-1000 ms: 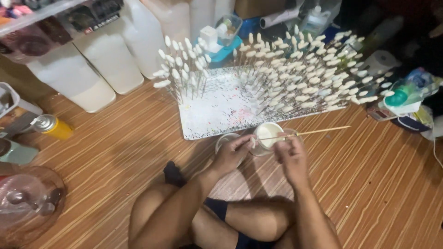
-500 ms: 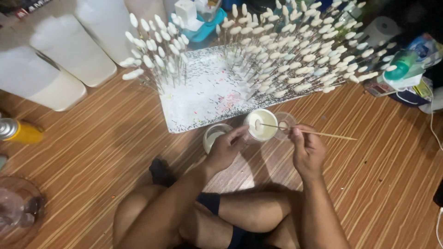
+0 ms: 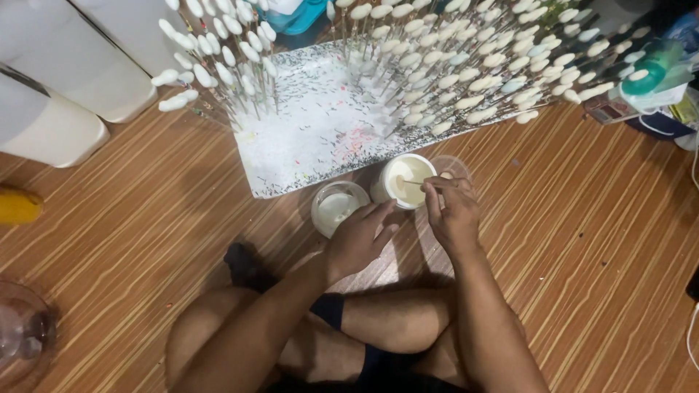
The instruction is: Coating small bait components by dipping them into a white liquid and placing them on a drying rack
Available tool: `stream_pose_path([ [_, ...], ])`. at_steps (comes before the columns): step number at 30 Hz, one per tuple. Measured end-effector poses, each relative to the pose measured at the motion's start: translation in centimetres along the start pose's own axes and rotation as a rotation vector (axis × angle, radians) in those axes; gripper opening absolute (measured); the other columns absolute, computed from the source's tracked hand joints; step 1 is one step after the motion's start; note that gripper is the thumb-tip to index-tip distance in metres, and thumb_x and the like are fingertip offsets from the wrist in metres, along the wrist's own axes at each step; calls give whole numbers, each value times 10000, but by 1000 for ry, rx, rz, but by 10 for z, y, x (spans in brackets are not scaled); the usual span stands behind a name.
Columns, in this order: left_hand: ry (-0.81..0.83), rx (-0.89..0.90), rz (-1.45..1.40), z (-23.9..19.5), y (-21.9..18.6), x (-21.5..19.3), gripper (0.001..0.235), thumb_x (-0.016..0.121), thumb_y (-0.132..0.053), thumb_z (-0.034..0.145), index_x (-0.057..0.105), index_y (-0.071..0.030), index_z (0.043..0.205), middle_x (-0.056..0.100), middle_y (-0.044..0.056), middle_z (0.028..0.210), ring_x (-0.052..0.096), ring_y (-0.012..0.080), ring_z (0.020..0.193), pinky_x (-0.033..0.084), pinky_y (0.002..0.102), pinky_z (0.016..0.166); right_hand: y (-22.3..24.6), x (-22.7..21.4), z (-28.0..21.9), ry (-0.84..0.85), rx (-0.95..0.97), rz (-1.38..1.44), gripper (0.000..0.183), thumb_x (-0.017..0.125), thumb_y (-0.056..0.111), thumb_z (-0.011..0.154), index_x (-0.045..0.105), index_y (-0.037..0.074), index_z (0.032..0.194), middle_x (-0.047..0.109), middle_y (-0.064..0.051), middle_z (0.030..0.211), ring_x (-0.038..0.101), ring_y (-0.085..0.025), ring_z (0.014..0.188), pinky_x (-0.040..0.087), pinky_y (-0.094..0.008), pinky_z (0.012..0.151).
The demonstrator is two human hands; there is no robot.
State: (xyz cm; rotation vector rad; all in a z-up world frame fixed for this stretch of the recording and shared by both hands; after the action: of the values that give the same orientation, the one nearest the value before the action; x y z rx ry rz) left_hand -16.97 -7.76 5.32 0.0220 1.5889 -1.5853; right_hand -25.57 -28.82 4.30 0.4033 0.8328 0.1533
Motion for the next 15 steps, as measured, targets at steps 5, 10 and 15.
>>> stream_pose_path([
  [5, 12, 23, 8, 0, 6, 4, 434, 631, -192, 987, 585, -39, 1391, 695, 182, 1138, 688, 369, 1111, 563, 445, 959, -23, 16, -14, 30, 27, -29, 156, 726, 152, 1009, 758, 151, 857, 792, -23, 904, 717, -288, 870, 491, -395, 815],
  [10, 3, 30, 45, 0, 9, 7, 434, 631, -196, 993, 583, -41, 1396, 692, 174, 1146, 690, 356, 1114, 561, 435, 958, -17, 14, -9, 26, 58, -12, 164, 723, 134, 1012, 742, 143, 850, 791, -30, 887, 718, -287, 872, 489, -384, 835],
  [15, -3, 54, 29, 0, 7, 4, 419, 618, -198, 1000, 590, -26, 1382, 697, 184, 1122, 701, 372, 1064, 575, 444, 906, -26, 19, -15, 8, 54, 38, 160, 704, 94, 1015, 741, 125, 862, 790, -46, 895, 712, -319, 876, 509, -399, 824],
])
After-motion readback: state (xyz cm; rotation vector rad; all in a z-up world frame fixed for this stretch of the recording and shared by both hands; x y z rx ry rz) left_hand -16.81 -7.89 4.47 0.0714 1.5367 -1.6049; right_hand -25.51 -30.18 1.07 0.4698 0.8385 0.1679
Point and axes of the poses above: each hand's wrist, its own z-axis towards the middle knuckle, its own x-axis out of the palm, y = z × x, the point moved 1 cm from there along z, towards the middle knuckle
